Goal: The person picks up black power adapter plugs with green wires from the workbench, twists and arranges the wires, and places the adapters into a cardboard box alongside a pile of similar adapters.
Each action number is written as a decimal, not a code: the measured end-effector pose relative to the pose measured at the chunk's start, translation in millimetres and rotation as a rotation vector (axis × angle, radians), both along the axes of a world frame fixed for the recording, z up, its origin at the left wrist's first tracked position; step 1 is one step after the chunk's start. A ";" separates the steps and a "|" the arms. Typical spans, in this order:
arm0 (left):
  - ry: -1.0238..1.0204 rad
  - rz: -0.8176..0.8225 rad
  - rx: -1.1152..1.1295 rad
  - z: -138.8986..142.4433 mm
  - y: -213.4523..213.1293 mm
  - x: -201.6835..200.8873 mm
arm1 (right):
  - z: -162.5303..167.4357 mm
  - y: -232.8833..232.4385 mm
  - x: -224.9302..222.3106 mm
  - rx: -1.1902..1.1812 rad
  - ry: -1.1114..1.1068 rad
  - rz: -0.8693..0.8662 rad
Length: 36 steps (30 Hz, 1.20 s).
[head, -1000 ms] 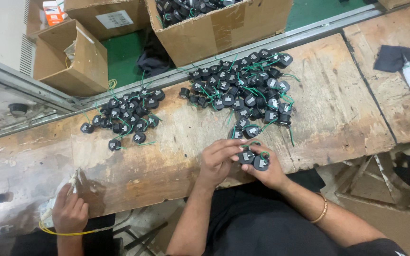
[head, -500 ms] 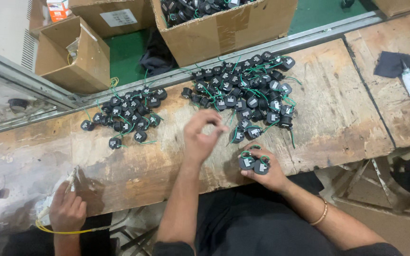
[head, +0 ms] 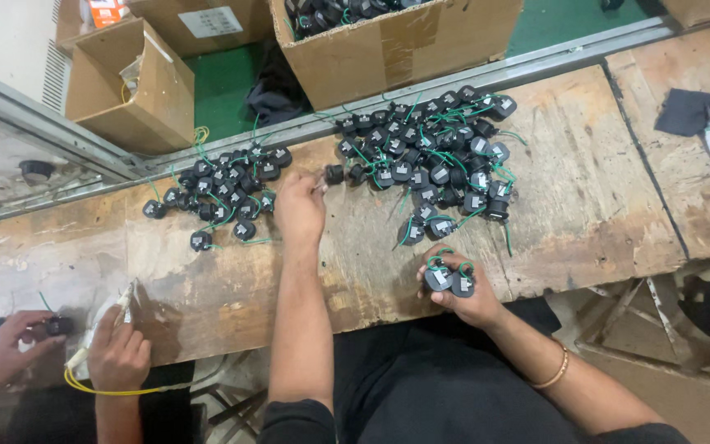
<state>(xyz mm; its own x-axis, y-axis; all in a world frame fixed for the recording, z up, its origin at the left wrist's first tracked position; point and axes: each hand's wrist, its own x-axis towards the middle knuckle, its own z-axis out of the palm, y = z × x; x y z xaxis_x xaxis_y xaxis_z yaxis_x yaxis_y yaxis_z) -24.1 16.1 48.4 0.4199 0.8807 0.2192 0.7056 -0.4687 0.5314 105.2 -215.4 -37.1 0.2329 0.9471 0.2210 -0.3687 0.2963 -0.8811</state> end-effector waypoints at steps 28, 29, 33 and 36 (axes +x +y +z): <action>-0.376 0.011 0.068 -8.1 -15.8 -32.4 | -3.8 -0.9 3.6 -0.018 0.333 0.045; -0.413 0.011 0.082 -8.9 -16.4 -31.8 | -3.8 -1.1 3.6 -0.014 0.333 0.048; -0.884 -0.055 -0.262 -15.0 -22.1 -26.4 | -6.2 -1.7 3.7 -0.008 0.342 0.044; -1.034 -0.149 -0.379 -23.6 -30.6 -19.4 | -10.1 -2.0 4.5 0.001 0.387 0.057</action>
<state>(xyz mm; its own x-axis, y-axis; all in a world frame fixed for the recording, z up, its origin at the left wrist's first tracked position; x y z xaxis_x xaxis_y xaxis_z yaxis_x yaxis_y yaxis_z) -43.6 -14.4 24.8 0.2972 0.9210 0.2520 -0.2103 -0.1944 0.9581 109.7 -217.4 -47.2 0.2465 0.9606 0.1282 -0.6897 0.2668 -0.6731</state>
